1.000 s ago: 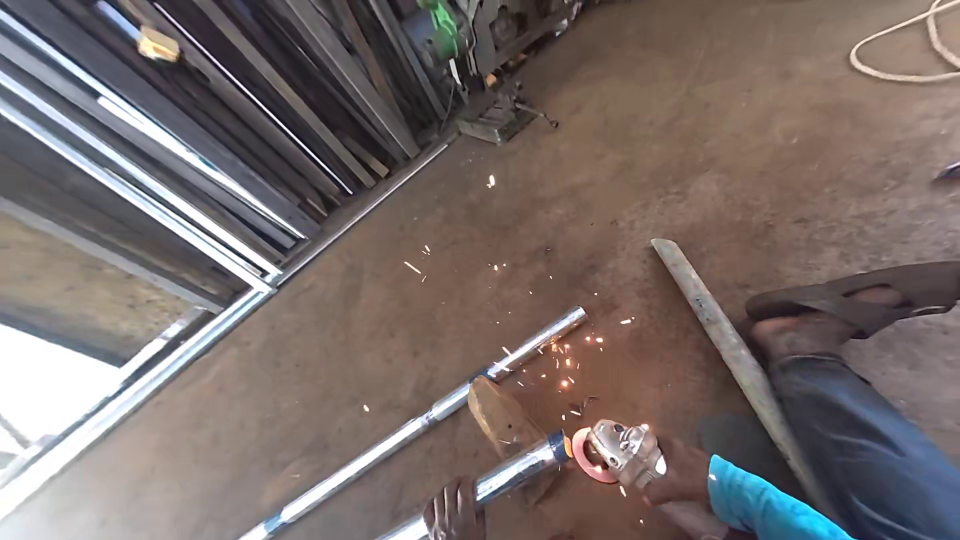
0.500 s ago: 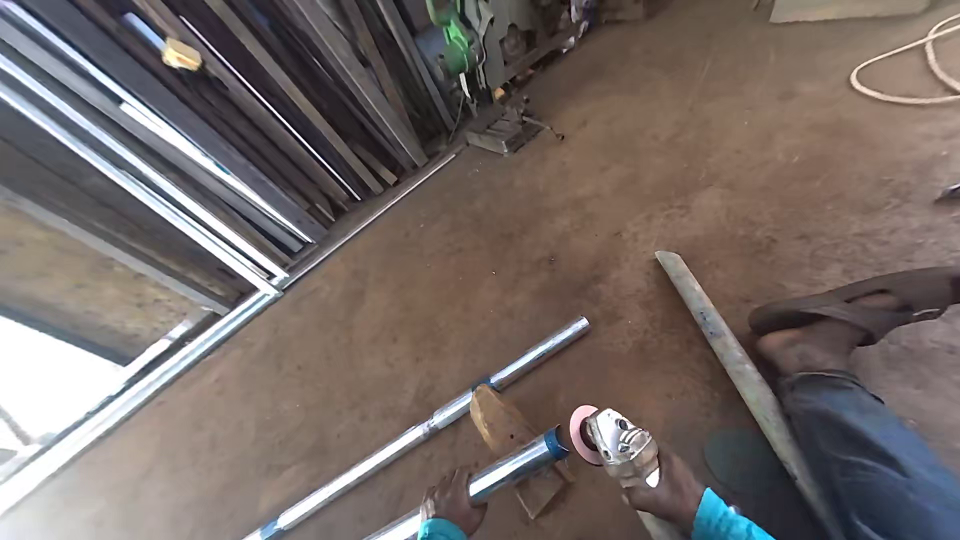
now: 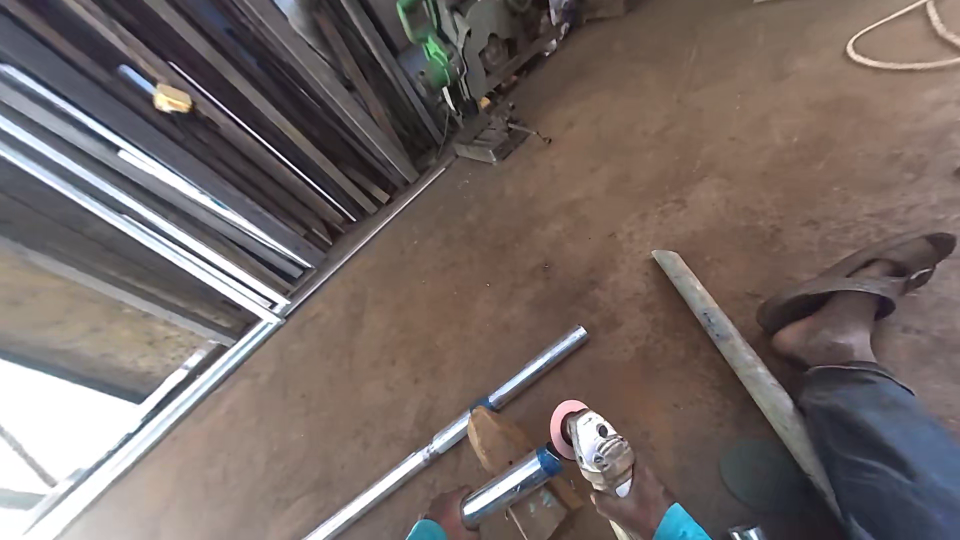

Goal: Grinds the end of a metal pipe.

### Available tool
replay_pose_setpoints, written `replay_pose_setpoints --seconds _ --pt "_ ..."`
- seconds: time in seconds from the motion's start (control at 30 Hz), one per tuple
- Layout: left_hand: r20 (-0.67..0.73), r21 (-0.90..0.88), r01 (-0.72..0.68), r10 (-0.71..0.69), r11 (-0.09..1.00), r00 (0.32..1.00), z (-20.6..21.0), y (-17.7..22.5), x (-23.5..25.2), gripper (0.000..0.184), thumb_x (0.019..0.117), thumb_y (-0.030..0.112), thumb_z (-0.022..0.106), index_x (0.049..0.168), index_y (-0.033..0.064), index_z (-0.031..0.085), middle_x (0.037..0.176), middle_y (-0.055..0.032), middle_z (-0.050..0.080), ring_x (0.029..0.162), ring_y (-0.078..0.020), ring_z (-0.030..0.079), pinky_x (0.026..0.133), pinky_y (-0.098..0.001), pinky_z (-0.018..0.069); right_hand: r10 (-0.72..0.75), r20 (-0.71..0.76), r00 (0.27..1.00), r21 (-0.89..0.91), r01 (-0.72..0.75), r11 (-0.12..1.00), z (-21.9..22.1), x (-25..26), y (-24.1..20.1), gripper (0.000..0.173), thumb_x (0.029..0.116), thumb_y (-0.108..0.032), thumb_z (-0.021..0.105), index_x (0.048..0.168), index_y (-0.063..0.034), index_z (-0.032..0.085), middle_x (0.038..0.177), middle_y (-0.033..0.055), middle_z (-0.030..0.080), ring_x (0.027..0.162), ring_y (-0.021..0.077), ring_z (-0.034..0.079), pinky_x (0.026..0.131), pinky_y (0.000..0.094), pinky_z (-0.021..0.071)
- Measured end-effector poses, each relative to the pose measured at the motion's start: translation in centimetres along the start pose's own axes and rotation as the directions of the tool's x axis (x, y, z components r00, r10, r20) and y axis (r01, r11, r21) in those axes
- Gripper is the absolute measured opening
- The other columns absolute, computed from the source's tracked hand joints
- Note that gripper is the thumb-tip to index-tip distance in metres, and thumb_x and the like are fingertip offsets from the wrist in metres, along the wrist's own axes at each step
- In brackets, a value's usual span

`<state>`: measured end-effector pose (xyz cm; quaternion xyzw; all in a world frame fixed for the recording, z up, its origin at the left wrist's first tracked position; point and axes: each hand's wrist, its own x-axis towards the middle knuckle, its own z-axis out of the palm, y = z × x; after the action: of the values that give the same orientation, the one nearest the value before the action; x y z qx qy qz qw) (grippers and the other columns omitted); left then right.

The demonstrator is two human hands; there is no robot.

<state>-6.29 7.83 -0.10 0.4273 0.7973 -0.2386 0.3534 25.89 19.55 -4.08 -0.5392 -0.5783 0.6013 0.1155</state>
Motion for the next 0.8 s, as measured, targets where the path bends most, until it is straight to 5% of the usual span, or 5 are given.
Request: replay_pose_setpoints --seconds 0.5,0.8 --pt "-0.011 0.003 -0.012 0.012 1.0 1.0 -0.1 0.2 -0.1 0.068 0.0788 0.034 0.084 0.136 0.0047 0.061 0.127 -0.0237 0.068 0.122 -0.0396 0.064 0.106 -0.0582 0.0484 0.023 -0.013 1.0 -0.227 -0.025 0.973 0.2 -1.1 -0.6 0.103 0.065 -0.042 0.09 0.146 0.0015 0.044 0.124 0.0183 0.069 0.113 0.0313 0.069 0.1 0.0501 0.054" --pt "0.004 0.001 -0.004 0.004 1.0 1.0 0.0 -0.1 0.2 0.072 0.0793 0.035 0.083 0.14 0.0066 0.059 0.129 -0.0234 0.067 0.123 -0.04 0.063 0.106 -0.0591 0.0478 -0.048 -0.019 0.999 -0.179 0.044 0.983 0.2 -1.3 -0.4 0.101 0.0646 -0.044 0.09 0.143 0.0028 0.047 0.12 0.0195 0.071 0.11 0.0334 0.07 0.098 0.0528 0.0547"
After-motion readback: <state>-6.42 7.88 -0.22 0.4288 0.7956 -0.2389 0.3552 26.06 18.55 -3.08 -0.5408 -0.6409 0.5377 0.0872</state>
